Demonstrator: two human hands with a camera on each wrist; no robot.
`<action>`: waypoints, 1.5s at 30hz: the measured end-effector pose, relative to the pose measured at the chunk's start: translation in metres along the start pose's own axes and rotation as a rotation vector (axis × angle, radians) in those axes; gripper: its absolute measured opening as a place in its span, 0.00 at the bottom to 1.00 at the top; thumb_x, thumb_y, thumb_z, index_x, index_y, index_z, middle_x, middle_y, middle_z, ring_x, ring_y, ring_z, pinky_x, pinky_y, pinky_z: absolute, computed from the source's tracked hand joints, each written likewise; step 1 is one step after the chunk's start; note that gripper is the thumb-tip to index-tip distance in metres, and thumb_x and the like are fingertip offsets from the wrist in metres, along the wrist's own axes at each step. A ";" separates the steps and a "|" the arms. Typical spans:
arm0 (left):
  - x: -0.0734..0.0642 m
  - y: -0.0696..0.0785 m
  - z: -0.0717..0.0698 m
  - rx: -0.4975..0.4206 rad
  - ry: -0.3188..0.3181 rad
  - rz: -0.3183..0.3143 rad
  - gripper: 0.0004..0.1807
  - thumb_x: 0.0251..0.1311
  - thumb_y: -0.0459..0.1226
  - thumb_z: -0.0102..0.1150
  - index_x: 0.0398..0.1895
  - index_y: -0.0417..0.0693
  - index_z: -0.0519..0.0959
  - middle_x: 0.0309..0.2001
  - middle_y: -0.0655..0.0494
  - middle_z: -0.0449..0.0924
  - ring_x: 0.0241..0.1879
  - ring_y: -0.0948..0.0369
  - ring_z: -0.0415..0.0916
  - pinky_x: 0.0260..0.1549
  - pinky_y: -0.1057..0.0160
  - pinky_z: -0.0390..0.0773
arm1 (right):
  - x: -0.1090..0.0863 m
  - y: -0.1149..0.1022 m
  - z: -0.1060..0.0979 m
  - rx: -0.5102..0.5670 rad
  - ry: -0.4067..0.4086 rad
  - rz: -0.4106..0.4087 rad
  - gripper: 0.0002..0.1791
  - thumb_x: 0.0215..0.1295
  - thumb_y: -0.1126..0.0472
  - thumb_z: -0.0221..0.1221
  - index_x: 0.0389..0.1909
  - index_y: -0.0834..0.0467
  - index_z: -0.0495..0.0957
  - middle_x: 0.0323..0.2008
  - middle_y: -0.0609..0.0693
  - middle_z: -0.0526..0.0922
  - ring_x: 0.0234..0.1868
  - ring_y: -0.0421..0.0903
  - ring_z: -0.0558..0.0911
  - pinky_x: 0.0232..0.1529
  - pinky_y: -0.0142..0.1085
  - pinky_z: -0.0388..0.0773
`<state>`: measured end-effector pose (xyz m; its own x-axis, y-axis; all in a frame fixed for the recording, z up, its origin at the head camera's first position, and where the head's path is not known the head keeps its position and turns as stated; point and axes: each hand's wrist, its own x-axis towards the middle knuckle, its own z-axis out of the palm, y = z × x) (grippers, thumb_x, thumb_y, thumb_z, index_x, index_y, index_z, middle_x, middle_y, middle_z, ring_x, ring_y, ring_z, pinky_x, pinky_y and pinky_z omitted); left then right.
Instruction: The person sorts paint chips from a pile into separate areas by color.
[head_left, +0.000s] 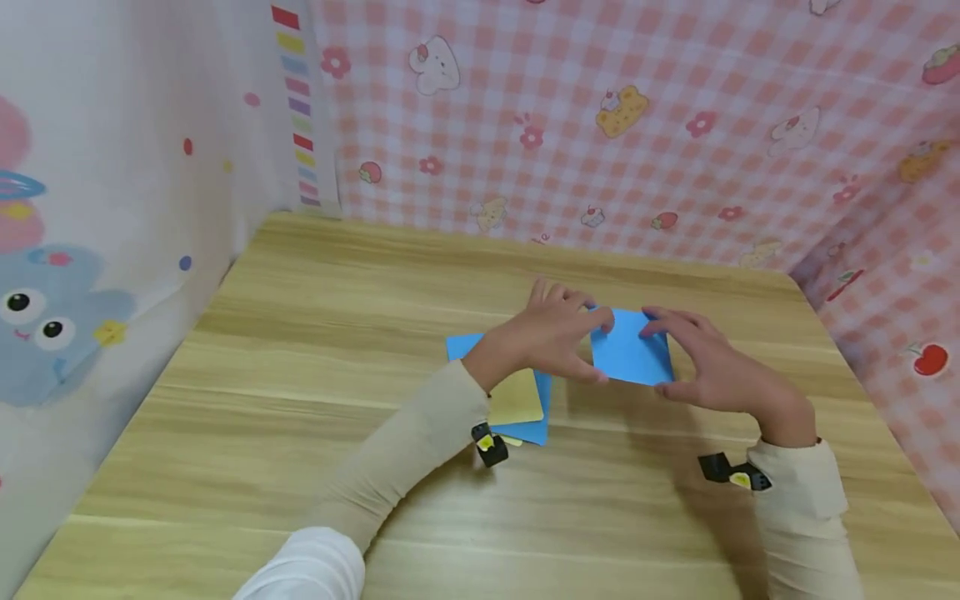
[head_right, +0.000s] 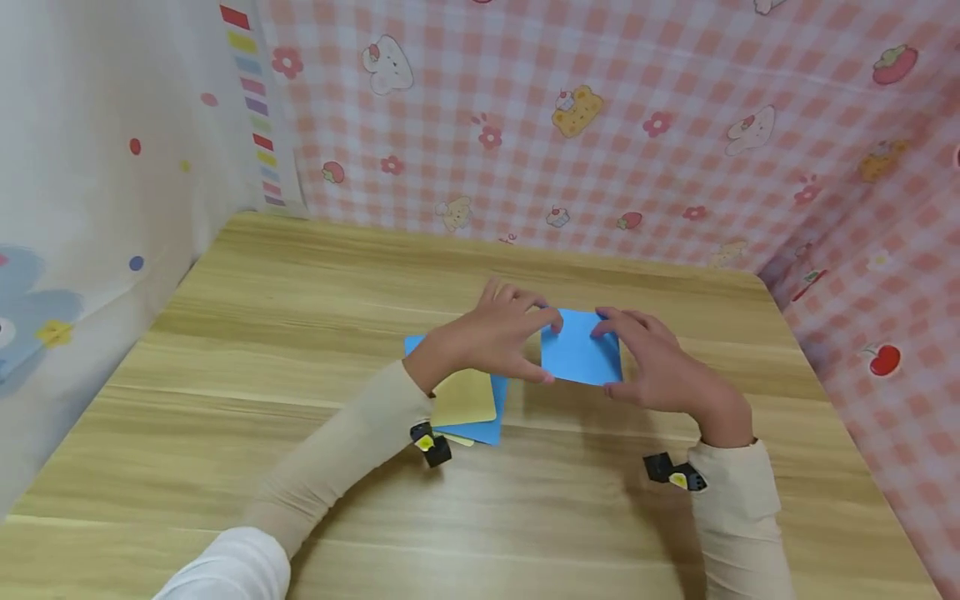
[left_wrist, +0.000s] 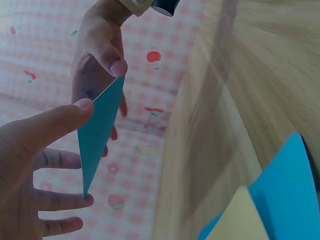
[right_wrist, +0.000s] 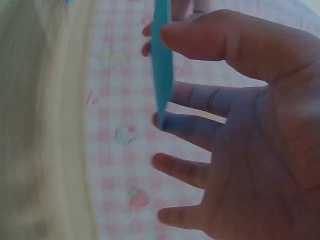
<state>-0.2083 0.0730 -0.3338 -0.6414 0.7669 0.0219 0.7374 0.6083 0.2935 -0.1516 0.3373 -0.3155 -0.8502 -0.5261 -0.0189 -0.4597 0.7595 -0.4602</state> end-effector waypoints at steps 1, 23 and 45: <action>0.006 0.001 0.003 0.000 -0.016 -0.011 0.35 0.57 0.68 0.62 0.65 0.67 0.68 0.73 0.56 0.63 0.73 0.47 0.53 0.70 0.34 0.35 | -0.001 0.006 -0.001 0.030 -0.026 0.032 0.32 0.58 0.64 0.71 0.62 0.55 0.67 0.77 0.60 0.54 0.73 0.68 0.51 0.60 0.69 0.59; 0.008 -0.019 0.018 -0.004 -0.192 -0.043 0.33 0.59 0.67 0.60 0.65 0.69 0.71 0.77 0.56 0.56 0.77 0.45 0.44 0.70 0.32 0.33 | -0.001 0.039 0.039 0.031 -0.073 0.104 0.42 0.56 0.57 0.75 0.68 0.57 0.64 0.76 0.58 0.57 0.74 0.72 0.47 0.64 0.73 0.45; -0.175 -0.064 -0.087 -0.054 0.198 -0.066 0.36 0.54 0.58 0.72 0.63 0.55 0.73 0.75 0.45 0.59 0.75 0.43 0.49 0.68 0.34 0.40 | 0.052 -0.104 0.019 -0.202 0.074 -0.185 0.42 0.55 0.51 0.75 0.67 0.55 0.65 0.79 0.55 0.52 0.78 0.61 0.49 0.70 0.69 0.37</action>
<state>-0.1620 -0.1178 -0.2729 -0.7210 0.6674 0.1862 0.6833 0.6403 0.3508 -0.1427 0.2239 -0.2859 -0.7601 -0.6392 0.1170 -0.6443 0.7180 -0.2633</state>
